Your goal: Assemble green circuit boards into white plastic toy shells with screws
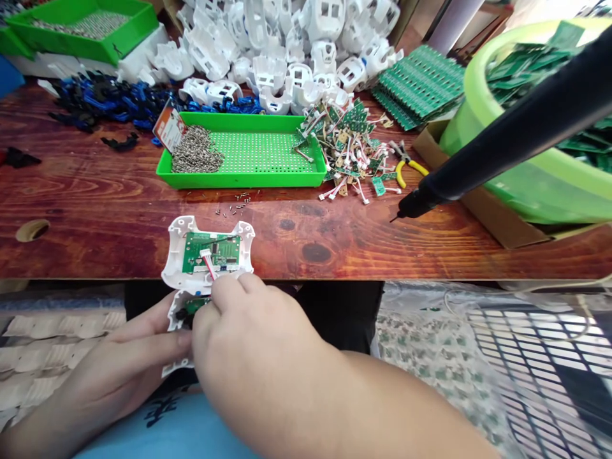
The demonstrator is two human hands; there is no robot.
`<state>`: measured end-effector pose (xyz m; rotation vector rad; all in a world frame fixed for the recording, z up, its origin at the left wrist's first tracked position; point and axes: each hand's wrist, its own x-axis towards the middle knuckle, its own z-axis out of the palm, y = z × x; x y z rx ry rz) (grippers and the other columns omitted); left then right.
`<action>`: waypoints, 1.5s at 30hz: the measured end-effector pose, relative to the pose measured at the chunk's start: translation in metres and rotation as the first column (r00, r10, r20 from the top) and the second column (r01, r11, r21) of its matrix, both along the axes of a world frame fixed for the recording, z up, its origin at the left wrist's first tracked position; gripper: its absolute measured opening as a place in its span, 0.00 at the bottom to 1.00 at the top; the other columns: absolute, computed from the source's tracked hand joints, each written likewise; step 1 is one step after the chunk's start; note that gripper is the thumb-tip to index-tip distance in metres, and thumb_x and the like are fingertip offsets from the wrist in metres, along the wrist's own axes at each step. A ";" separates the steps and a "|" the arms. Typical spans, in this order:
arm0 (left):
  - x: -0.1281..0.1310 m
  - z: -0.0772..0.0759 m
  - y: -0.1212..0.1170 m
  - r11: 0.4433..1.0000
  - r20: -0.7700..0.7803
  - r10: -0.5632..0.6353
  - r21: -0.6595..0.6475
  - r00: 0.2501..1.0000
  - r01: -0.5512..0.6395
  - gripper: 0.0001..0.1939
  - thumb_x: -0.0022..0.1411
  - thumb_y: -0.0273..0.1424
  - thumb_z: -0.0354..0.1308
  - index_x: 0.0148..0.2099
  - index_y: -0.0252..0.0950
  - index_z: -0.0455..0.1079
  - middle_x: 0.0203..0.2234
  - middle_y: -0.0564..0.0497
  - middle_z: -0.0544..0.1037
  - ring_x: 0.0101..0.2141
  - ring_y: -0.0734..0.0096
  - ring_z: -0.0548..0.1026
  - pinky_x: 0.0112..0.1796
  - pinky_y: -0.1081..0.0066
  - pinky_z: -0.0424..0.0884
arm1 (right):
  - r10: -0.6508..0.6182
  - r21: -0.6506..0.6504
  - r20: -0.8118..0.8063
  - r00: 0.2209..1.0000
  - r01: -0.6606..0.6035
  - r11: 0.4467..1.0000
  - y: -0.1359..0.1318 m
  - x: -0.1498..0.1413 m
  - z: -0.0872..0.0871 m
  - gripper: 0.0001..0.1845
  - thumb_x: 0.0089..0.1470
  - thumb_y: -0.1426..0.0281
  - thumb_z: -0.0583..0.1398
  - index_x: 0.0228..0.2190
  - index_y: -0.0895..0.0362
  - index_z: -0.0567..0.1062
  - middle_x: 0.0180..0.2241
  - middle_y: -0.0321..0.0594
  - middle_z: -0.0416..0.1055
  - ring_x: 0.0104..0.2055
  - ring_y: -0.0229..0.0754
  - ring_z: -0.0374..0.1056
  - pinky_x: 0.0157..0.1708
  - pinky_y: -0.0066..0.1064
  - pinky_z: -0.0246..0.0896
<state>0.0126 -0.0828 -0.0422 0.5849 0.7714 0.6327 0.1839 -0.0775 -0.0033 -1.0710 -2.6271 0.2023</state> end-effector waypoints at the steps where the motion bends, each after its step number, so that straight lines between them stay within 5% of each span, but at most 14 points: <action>1: 0.001 0.001 0.000 1.000 -0.005 0.007 0.004 1.000 -0.007 0.20 0.62 0.29 0.57 0.55 0.54 0.68 0.54 0.61 0.73 0.57 0.64 0.65 0.55 0.69 0.62 | 0.004 -0.001 0.010 1.000 -0.004 1.000 0.000 -0.002 -0.001 0.10 0.47 0.75 0.65 0.18 0.58 0.71 0.20 0.36 0.64 0.26 0.40 0.59 0.26 0.33 0.57; 9: 0.005 0.003 -0.003 0.989 -0.136 0.130 0.093 0.982 -0.118 0.24 0.59 0.35 0.61 0.58 0.51 0.65 0.48 0.56 0.78 0.50 0.65 0.73 0.49 0.73 0.70 | -0.117 -0.005 -0.107 0.987 0.118 0.993 -0.005 -0.004 -0.008 0.06 0.51 0.76 0.62 0.23 0.59 0.73 0.24 0.38 0.67 0.26 0.40 0.61 0.25 0.32 0.58; 14: 0.006 0.002 0.001 0.967 -0.203 0.106 0.247 0.973 -0.053 0.18 0.63 0.35 0.57 0.55 0.48 0.69 0.47 0.55 0.79 0.48 0.68 0.75 0.47 0.79 0.70 | -0.206 -0.262 -0.240 0.949 0.141 0.955 -0.010 0.006 -0.003 0.05 0.56 0.73 0.59 0.30 0.60 0.76 0.27 0.39 0.69 0.31 0.38 0.65 0.29 0.28 0.63; 18: -0.001 -0.005 -0.002 0.937 -0.337 0.070 0.345 0.939 0.054 0.21 0.65 0.36 0.53 0.60 0.47 0.63 0.52 0.53 0.76 0.52 0.64 0.72 0.52 0.74 0.67 | -0.305 -0.303 -0.515 0.801 0.162 0.939 -0.018 0.017 -0.003 0.07 0.54 0.78 0.58 0.35 0.57 0.73 0.30 0.37 0.69 0.32 0.33 0.67 0.31 0.21 0.65; 21: -0.007 -0.011 -0.007 0.892 -0.468 0.057 0.420 0.882 0.166 0.23 0.66 0.36 0.51 0.62 0.46 0.60 0.52 0.53 0.76 0.54 0.62 0.69 0.56 0.70 0.62 | -0.538 -0.491 -0.600 0.592 0.258 0.832 -0.024 0.021 -0.012 0.10 0.53 0.77 0.59 0.38 0.53 0.69 0.33 0.36 0.70 0.35 0.34 0.69 0.37 0.23 0.67; 23: -0.011 -0.010 -0.008 0.854 -0.542 0.011 0.442 0.840 0.274 0.22 0.66 0.35 0.51 0.61 0.45 0.61 0.48 0.51 0.79 0.54 0.58 0.69 0.58 0.65 0.59 | -0.644 -0.673 -0.564 0.518 0.163 0.721 -0.026 0.022 -0.017 0.11 0.56 0.73 0.58 0.42 0.52 0.69 0.38 0.38 0.71 0.39 0.36 0.70 0.40 0.27 0.69; 25: -0.012 -0.005 -0.006 0.796 -0.592 -0.043 0.467 0.805 0.386 0.21 0.65 0.34 0.51 0.60 0.45 0.63 0.44 0.50 0.81 0.54 0.53 0.70 0.59 0.60 0.57 | -0.653 -0.741 -0.561 0.509 0.044 0.670 -0.027 0.022 -0.018 0.11 0.57 0.72 0.57 0.43 0.52 0.70 0.41 0.40 0.72 0.41 0.38 0.72 0.40 0.29 0.70; 35: -0.008 0.012 0.002 0.517 -0.644 0.008 0.657 0.765 0.548 0.27 0.65 0.27 0.48 0.64 0.48 0.57 0.46 0.48 0.80 0.51 0.52 0.73 0.53 0.61 0.67 | -0.496 -0.530 -0.626 0.601 0.139 0.837 -0.025 0.009 -0.016 0.11 0.49 0.80 0.58 0.35 0.58 0.74 0.37 0.43 0.70 0.38 0.36 0.70 0.36 0.25 0.69; 39: -0.006 0.011 0.002 0.508 -0.649 0.023 0.663 0.761 0.550 0.25 0.66 0.29 0.46 0.63 0.49 0.58 0.46 0.48 0.79 0.50 0.53 0.73 0.53 0.62 0.67 | -0.471 -0.500 -0.634 0.613 0.141 0.855 -0.024 0.008 -0.019 0.10 0.49 0.80 0.57 0.34 0.56 0.73 0.35 0.39 0.70 0.37 0.35 0.69 0.37 0.24 0.67; 45: -0.008 -0.002 -0.005 0.573 -0.590 0.075 0.685 0.804 0.450 0.23 0.66 0.28 0.48 0.62 0.50 0.60 0.47 0.51 0.79 0.53 0.55 0.71 0.53 0.65 0.67 | -0.510 -0.501 -0.611 0.605 0.203 0.841 -0.026 0.003 -0.021 0.06 0.49 0.79 0.56 0.27 0.57 0.70 0.27 0.36 0.64 0.29 0.34 0.64 0.29 0.25 0.64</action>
